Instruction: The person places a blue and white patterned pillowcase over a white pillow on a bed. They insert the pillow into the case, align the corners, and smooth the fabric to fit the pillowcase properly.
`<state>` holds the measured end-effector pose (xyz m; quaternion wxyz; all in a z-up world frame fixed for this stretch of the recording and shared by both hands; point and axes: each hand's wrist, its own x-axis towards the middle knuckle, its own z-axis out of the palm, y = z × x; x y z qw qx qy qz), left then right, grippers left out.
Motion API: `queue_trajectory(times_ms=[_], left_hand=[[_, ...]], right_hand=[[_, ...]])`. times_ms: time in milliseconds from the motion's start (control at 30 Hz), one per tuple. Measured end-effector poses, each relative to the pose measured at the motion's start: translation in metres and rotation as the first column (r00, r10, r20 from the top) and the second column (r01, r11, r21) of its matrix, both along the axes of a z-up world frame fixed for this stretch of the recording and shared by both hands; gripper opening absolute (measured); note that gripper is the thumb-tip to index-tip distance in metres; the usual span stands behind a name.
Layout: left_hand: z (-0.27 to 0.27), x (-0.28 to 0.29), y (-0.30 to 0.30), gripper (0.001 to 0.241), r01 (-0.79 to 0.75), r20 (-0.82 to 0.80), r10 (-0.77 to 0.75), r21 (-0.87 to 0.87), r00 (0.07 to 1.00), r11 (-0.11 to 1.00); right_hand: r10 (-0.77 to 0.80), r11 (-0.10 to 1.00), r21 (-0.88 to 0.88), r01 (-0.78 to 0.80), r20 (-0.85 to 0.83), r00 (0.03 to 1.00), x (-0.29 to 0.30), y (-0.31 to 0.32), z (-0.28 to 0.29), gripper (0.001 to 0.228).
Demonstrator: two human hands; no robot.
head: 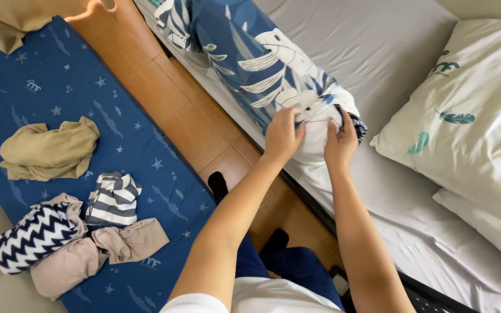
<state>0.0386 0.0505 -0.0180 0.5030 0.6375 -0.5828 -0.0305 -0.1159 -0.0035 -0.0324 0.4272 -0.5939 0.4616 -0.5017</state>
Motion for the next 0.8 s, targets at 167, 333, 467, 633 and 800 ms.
queue_trajectory(times_ms=[167, 333, 467, 633, 800], left_hand=[[-0.052, 0.019, -0.005, 0.038, -0.092, 0.020, 0.091, 0.061, 0.996, 0.994], [-0.045, 0.017, -0.045, 0.032, -0.003, -0.026, 0.004, 0.036, 1.000, 0.999], [-0.057, 0.004, -0.091, 0.022, -0.012, -0.125, 0.016, 0.029, 0.992, 1.000], [-0.088, -0.016, -0.141, 0.019, 0.008, -0.393, 0.030, 0.094, 0.919, 0.996], [-0.129, -0.011, -0.168, 0.028, 0.386, -0.343, -0.272, 0.327, 0.899, 0.863]], right_hand=[[-0.263, 0.955, -0.233, 0.185, -0.364, 0.893, -0.015, -0.015, -0.009, 0.050], [-0.330, 0.940, -0.229, 0.251, -0.441, 0.834, -0.012, -0.035, -0.025, 0.070], [-0.349, 0.921, -0.333, 0.204, -0.468, 0.812, 0.003, -0.064, -0.029, 0.096], [-0.308, 0.944, -0.250, 0.218, -0.420, 0.853, 0.000, -0.116, -0.058, 0.088], [-0.247, 0.966, -0.104, 0.237, -0.651, 0.718, -0.014, -0.155, -0.134, 0.074]])
